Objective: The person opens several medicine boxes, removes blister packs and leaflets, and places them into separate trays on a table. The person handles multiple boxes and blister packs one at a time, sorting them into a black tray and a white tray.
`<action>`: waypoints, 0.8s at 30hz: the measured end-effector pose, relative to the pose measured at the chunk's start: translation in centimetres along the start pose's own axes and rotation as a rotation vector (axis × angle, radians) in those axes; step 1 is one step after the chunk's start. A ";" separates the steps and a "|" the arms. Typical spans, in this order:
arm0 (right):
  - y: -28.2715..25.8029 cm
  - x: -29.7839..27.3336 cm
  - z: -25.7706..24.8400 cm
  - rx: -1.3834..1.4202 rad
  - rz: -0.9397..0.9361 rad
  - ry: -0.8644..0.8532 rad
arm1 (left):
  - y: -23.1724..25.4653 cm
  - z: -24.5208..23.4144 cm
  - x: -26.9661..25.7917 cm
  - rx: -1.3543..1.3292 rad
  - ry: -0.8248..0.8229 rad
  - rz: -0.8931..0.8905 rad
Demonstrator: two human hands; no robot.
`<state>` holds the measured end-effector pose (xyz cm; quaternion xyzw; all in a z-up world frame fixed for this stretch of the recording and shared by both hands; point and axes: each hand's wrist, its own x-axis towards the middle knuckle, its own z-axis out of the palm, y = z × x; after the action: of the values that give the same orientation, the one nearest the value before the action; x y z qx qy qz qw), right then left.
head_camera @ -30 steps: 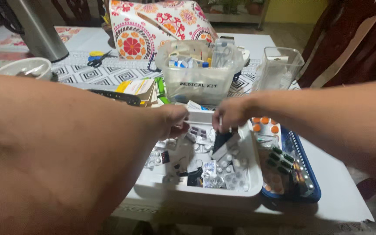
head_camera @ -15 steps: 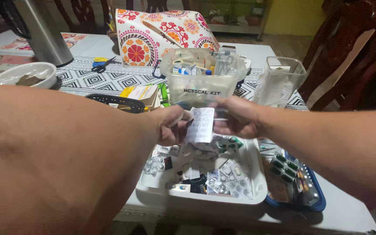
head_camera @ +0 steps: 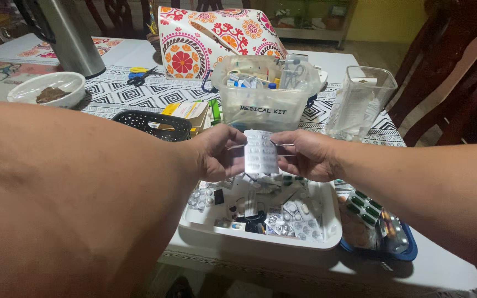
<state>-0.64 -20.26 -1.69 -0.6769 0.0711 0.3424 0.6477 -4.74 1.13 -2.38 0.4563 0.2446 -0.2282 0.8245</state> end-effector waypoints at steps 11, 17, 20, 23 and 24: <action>-0.3 -1.2 0.2 0.071 -0.028 -0.030 | -0.1 0.1 -0.2 -0.037 -0.030 -0.014; -0.5 -1.4 0.1 0.070 -0.022 0.018 | -0.2 0.8 -1.0 -0.038 0.008 -0.003; -0.5 -1.3 0.0 0.083 -0.015 0.001 | -0.2 0.7 -0.7 -0.055 -0.017 -0.012; -0.4 -1.2 0.1 0.089 -0.012 0.011 | 0.0 0.2 0.1 -0.064 -0.040 -0.020; -0.4 -1.1 0.1 0.090 -0.010 0.014 | 0.0 -0.2 0.5 -0.068 -0.044 -0.022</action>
<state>-1.27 -20.44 -0.77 -0.6497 0.0877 0.3306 0.6789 -4.37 1.20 -2.81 0.4203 0.2390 -0.2391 0.8420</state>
